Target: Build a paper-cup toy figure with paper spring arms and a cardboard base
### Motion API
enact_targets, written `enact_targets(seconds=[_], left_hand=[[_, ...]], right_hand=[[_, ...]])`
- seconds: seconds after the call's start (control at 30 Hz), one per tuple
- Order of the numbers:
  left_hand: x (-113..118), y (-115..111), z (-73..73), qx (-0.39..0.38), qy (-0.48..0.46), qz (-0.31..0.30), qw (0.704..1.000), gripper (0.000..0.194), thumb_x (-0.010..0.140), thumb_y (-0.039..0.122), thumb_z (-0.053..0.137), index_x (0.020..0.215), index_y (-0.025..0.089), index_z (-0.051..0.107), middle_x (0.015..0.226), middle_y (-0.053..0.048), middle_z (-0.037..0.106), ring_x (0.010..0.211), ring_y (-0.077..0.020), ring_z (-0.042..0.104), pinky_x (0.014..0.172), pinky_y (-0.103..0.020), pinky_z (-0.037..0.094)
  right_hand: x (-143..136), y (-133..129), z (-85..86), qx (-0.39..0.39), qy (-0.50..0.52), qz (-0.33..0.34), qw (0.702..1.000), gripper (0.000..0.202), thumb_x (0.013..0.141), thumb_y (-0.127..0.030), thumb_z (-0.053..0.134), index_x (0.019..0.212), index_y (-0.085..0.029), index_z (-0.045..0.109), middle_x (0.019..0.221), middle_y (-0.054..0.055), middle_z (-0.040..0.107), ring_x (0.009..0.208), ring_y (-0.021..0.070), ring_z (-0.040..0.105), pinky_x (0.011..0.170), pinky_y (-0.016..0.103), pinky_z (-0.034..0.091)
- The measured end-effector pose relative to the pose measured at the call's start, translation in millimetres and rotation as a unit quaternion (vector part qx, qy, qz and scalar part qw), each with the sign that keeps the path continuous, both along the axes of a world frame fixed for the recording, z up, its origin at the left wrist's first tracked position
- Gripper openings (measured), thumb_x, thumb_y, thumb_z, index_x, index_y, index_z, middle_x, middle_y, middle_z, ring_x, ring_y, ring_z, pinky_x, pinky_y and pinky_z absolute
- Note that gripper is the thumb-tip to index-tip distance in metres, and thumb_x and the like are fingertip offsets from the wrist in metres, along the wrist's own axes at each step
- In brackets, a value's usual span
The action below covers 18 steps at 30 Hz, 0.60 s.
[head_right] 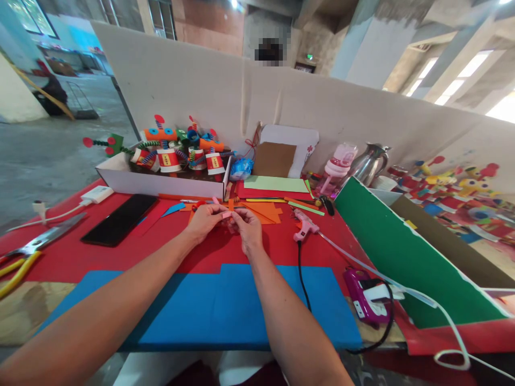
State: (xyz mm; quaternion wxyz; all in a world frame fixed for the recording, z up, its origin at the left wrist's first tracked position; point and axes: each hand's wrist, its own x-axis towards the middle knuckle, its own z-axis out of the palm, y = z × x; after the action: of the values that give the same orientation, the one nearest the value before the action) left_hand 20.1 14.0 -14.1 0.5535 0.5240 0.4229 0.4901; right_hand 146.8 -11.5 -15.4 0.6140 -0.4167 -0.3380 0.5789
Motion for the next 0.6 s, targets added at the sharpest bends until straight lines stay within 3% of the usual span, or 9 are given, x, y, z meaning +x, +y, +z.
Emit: enact_targets(seconds=[0.27, 0.43, 0.5, 0.6], left_hand=[[0.3, -1.5, 2.2, 0.008, 0.013, -0.033, 0.999, 0.033, 0.062, 0.045, 0.077, 0.066, 0.014, 0.069, 0.062, -0.002, 0.067, 0.057, -0.013, 0.059, 0.057, -0.024, 0.047], [3.1, -6.3, 4.7, -0.019, -0.037, -0.068, 0.997, 0.05, 0.077, 0.063, 0.057, 0.071, 0.014, 0.065, 0.061, -0.004, 0.066, 0.052, -0.0161, 0.061, 0.053, -0.029, 0.05], [3.4, -6.7, 4.9, 0.0, -0.022, -0.085, 0.996, 0.046, 0.073, 0.059, 0.063, 0.076, 0.013, 0.065, 0.064, -0.004, 0.066, 0.052, -0.0159, 0.061, 0.053, -0.029, 0.05], [1.4, -4.3, 2.8, 0.026, 0.024, -0.04, 0.999, 0.038, 0.066, 0.05, 0.073, 0.075, 0.014, 0.065, 0.064, -0.002, 0.066, 0.054, -0.0138, 0.059, 0.054, -0.026, 0.048]], right_hand=[[0.6, 3.3, -3.4, 0.025, -0.043, -0.046, 0.998, 0.025, 0.056, -0.033, 0.078, 0.071, -0.018, 0.065, 0.063, -0.004, 0.064, 0.054, 0.0082, 0.056, 0.056, 0.022, 0.048], [0.4, 3.7, -4.3, 0.04, -0.051, -0.071, 0.995, 0.025, 0.059, -0.035, 0.076, 0.073, -0.017, 0.064, 0.066, -0.003, 0.065, 0.056, 0.0094, 0.057, 0.059, 0.024, 0.049], [-0.1, 3.3, -4.6, 0.042, -0.044, -0.076, 0.995, 0.026, 0.059, -0.035, 0.076, 0.074, -0.017, 0.063, 0.066, -0.003, 0.066, 0.056, 0.0098, 0.058, 0.059, 0.024, 0.049], [-0.8, 2.0, -3.8, 0.037, -0.047, -0.048, 0.997, 0.026, 0.059, -0.035, 0.076, 0.074, -0.018, 0.063, 0.061, -0.004, 0.064, 0.055, 0.0101, 0.058, 0.057, 0.023, 0.048]])
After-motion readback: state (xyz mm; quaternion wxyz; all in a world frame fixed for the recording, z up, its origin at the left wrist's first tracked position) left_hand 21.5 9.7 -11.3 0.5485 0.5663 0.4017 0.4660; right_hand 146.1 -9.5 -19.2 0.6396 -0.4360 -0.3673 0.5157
